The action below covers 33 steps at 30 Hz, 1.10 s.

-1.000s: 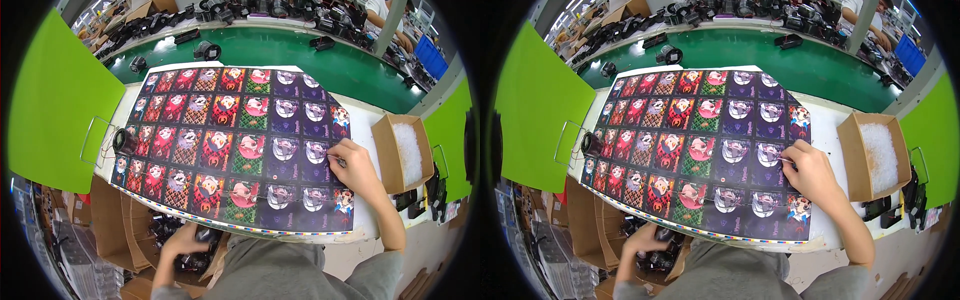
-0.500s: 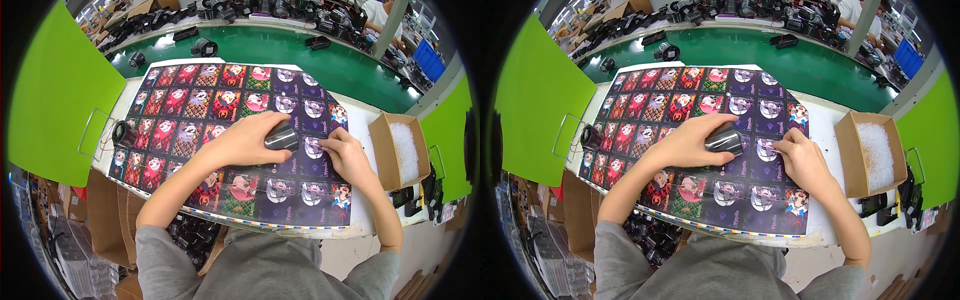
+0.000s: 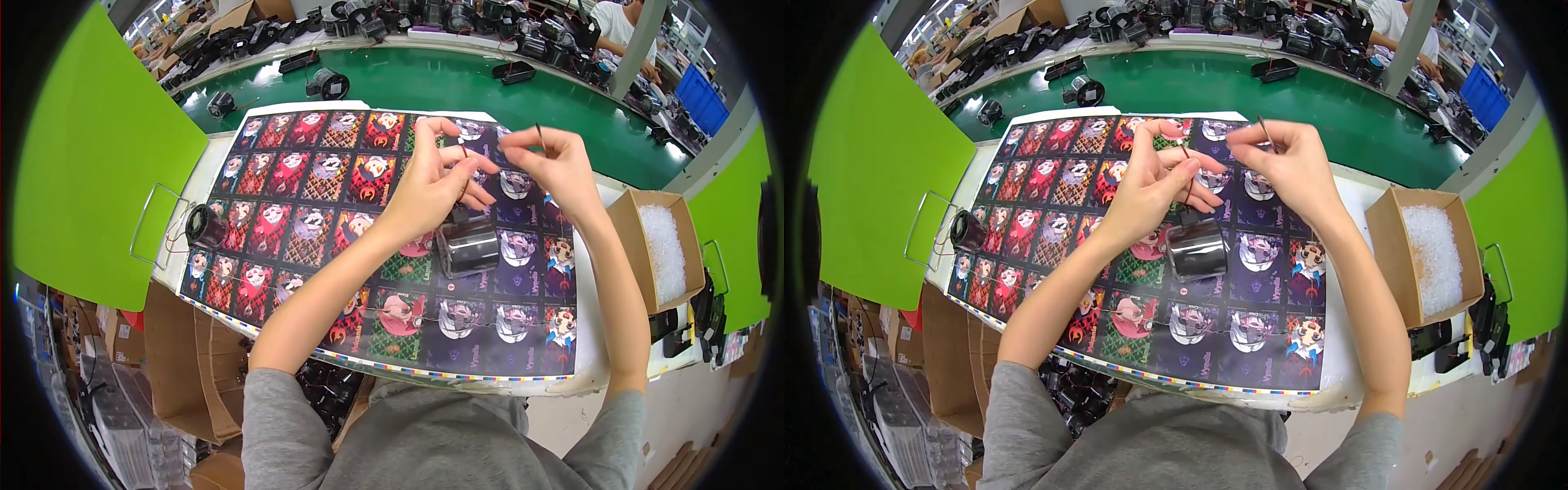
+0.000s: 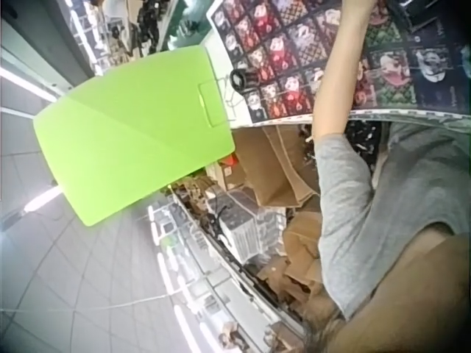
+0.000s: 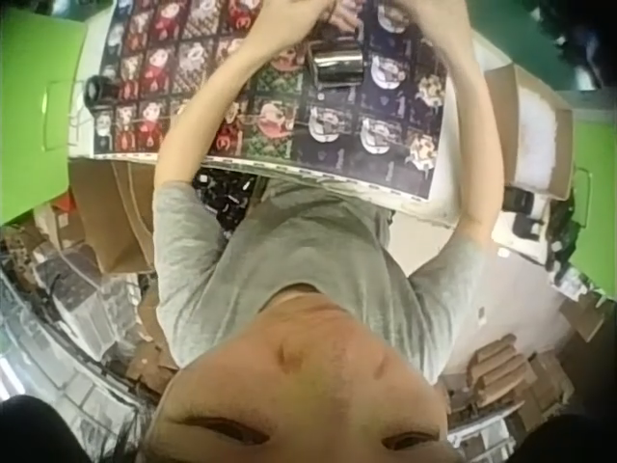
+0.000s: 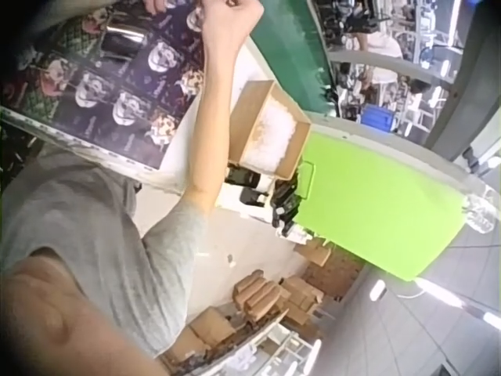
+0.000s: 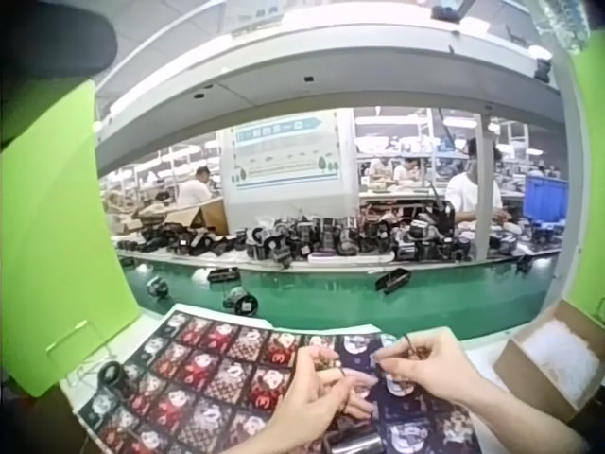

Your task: The person assembles small electronic components by inserting circuit boards and wiring into housings, then secures them with a screwdriver.

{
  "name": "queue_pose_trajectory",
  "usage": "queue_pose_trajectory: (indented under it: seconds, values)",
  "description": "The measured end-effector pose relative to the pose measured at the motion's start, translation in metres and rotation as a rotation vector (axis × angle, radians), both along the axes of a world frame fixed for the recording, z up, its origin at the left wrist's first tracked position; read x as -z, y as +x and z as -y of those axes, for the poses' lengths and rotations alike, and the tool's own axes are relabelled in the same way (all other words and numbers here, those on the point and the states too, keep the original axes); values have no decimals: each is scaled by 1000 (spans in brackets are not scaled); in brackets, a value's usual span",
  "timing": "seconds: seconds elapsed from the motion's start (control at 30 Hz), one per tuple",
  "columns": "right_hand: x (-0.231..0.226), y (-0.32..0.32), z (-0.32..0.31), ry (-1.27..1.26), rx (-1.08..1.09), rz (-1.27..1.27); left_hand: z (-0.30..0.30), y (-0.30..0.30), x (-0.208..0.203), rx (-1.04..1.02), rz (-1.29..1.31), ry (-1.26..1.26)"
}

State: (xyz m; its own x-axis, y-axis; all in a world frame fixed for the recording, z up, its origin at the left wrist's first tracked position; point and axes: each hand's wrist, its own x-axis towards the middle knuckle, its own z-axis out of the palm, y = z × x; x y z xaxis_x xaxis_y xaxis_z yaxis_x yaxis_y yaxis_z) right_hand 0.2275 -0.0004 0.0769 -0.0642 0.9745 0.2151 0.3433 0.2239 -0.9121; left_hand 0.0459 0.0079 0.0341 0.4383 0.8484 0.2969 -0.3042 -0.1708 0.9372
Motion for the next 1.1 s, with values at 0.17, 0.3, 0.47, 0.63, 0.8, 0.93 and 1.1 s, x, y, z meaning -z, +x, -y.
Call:
queue_pose_trajectory:
  seconds: [0.17, 0.3, 0.47, 0.63, 0.8, 0.93, 1.1]
  values:
    - [-2, -20, -1, 36, -166, -221, -1, -3, 8, 17, -32, 18]
    - [8, -31, -4, 90, -224, -191, 2, -6, 8, -159, -69, -4]
    - [9, -33, 1, 157, -140, -25, 8, -3, 13, -199, -42, 28]
    - [16, -31, -1, 105, -152, -90, 6, -8, 15, -156, 67, -10]
    - [16, -37, 6, 78, -121, -113, 7, -7, 19, -180, 59, -21]
    - [11, -37, 9, 103, -117, 36, 3, -12, 23, -177, -2, -17]
    - [13, -34, 3, -33, -97, 88, 6, -9, 18, -289, -100, 134]
